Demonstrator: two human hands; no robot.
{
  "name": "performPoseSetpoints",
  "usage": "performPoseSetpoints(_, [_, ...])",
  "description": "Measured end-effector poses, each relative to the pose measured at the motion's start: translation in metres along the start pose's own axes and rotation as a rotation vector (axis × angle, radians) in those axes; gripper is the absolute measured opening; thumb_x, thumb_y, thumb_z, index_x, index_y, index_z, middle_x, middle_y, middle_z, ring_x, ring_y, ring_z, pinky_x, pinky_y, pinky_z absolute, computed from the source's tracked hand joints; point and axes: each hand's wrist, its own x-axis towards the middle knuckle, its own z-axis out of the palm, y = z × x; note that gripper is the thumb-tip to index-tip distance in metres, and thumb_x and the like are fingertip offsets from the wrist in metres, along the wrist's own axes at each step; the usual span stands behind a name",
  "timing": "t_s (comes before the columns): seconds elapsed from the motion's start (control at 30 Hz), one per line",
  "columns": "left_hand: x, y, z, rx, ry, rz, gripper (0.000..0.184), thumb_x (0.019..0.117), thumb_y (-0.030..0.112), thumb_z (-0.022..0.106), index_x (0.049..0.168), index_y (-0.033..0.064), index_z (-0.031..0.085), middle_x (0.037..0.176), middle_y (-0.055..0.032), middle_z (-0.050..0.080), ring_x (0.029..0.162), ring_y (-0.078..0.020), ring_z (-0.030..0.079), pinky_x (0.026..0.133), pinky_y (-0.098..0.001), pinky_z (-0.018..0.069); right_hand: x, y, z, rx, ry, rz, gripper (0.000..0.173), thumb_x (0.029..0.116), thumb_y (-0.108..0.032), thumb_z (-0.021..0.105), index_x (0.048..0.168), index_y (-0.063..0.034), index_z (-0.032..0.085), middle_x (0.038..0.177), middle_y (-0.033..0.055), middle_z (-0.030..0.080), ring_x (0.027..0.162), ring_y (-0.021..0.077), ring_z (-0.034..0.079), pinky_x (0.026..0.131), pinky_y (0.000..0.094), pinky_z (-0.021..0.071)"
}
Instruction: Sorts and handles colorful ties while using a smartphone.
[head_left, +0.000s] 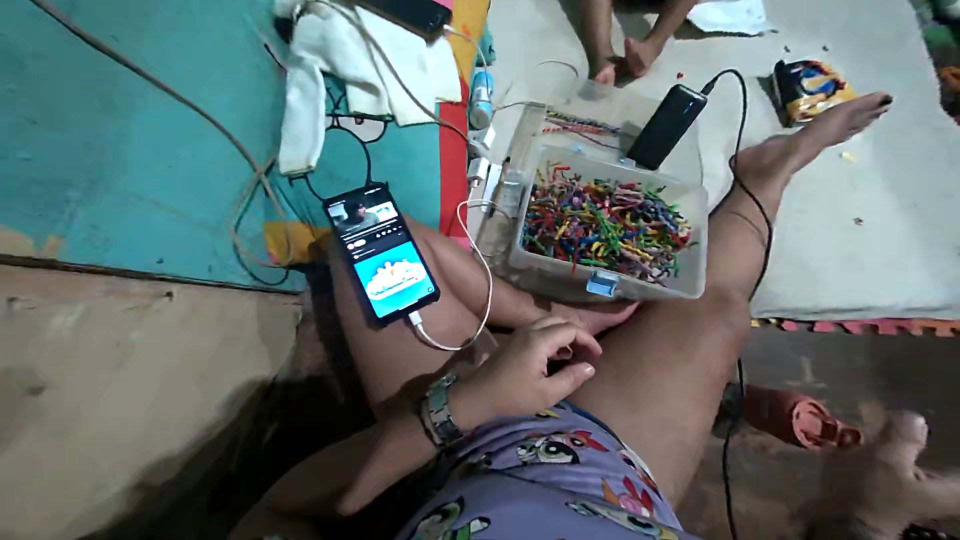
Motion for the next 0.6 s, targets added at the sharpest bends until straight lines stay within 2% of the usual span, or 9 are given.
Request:
performPoseSetpoints(0.03, [-0.001,0.000,0.002,-0.008,-0.004,-0.017,0.022,0.0998,0.009,0.059,0.114,-0.0048,0.068,0.110,-0.0160,0.067,0.100,-0.0119,0.066,0.088,-0.0224,0.0543,0.004,0.015,0.003,0.067,-0.092,-0.183,0.063,0.1021,-0.014,0.058,0.149,0.0181,0.030,0.153,0.0352,0.036,0.143,0.0328,0.041,0.115,0.0360,0.0396])
performPoseSetpoints(0.07, [-0.003,0.001,0.004,-0.008,0.027,-0.024,0.021,0.1001,0.008,0.058,0.113,-0.0048,0.068,0.109,-0.0157,0.067,0.097,-0.0113,0.065,0.086,-0.0219,0.0542,0.004,0.003,0.012,0.161,-0.241,-0.307,0.054,0.1030,-0.018,0.059,0.147,0.0073,0.040,0.151,0.0226,0.044,0.141,0.0227,0.043,0.112,0.0335,0.0412])
performPoseSetpoints(0.13, [-0.006,0.003,0.004,-0.012,0.164,-0.021,0.020,0.1004,0.007,0.055,0.111,-0.0046,0.067,0.107,-0.0136,0.067,0.095,-0.0094,0.065,0.085,-0.0215,0.0543,-0.015,-0.051,0.038,0.322,-0.627,-0.347,0.037,0.1043,-0.030,0.058,0.141,-0.0243,0.056,0.143,-0.0112,0.056,0.132,0.0011,0.051,0.108,0.0246,0.0454])
performPoseSetpoints(0.17, [-0.007,0.004,0.001,-0.032,0.233,-0.005,0.020,0.1011,0.007,0.054,0.111,-0.0054,0.065,0.106,-0.0120,0.066,0.096,-0.0076,0.064,0.086,-0.0211,0.0540,-0.031,-0.076,0.051,0.409,-0.834,-0.330,0.032,0.1049,-0.036,0.056,0.136,-0.0290,0.061,0.138,-0.0158,0.060,0.128,-0.0004,0.054,0.106,0.0238,0.0483])
performPoseSetpoints(0.27, [-0.016,0.011,-0.014,-0.089,0.360,0.125,0.021,0.1013,0.008,0.053,0.113,-0.0080,0.060,0.104,-0.0072,0.063,0.094,-0.0020,0.060,0.085,-0.0192,0.0523,-0.070,-0.117,0.082,0.692,-1.446,-0.402,0.040,0.1068,-0.044,0.049,0.132,-0.0174,0.066,0.143,0.0008,0.061,0.140,0.0156,0.049,0.117,0.0364,0.0412])
performPoseSetpoints(0.33, [-0.026,0.016,-0.028,-0.054,0.419,0.214,0.024,0.1027,0.012,0.054,0.118,-0.0060,0.059,0.107,-0.0044,0.063,0.097,-0.0002,0.060,0.087,-0.0191,0.0526,-0.082,-0.122,0.099,0.795,-1.739,-0.522,0.044,0.1077,-0.036,0.048,0.138,-0.0082,0.063,0.151,0.0143,0.054,0.148,0.0287,0.040,0.124,0.0460,0.0299])
performPoseSetpoints(0.37, [-0.031,0.018,-0.037,-0.029,0.459,0.238,0.026,0.1039,0.016,0.054,0.121,-0.0022,0.059,0.109,-0.0017,0.063,0.100,0.0001,0.060,0.088,-0.0196,0.0527,-0.086,-0.123,0.104,0.787,-1.812,-0.575,0.043,0.1080,-0.031,0.047,0.140,-0.0072,0.062,0.152,0.0158,0.052,0.149,0.0326,0.039,0.124,0.0500,0.0280])
performPoseSetpoints(0.5, [-0.048,0.024,-0.084,0.133,0.777,0.141,0.022,0.1034,0.031,0.057,0.123,0.0242,0.063,0.107,0.0170,0.067,0.097,0.0029,0.063,0.086,-0.0198,0.0546,-0.091,-0.117,0.107,0.739,-1.793,-0.616,0.037,0.1079,-0.021,0.047,0.131,-0.0023,0.068,0.143,0.0154,0.061,0.142,0.0372,0.048,0.120,0.0516,0.0330])
performPoseSetpoints(0.6, [-0.058,0.014,-0.129,0.199,0.956,0.116,0.027,0.1034,0.019,0.053,0.130,0.0214,0.057,0.113,0.0173,0.064,0.101,-0.0002,0.063,0.090,-0.0241,0.0550,-0.092,-0.115,0.107,0.772,-1.721,-0.517,0.033,0.1065,-0.016,0.049,0.118,0.0037,0.073,0.129,0.0178,0.070,0.133,0.0344,0.058,0.117,0.0442,0.0392])
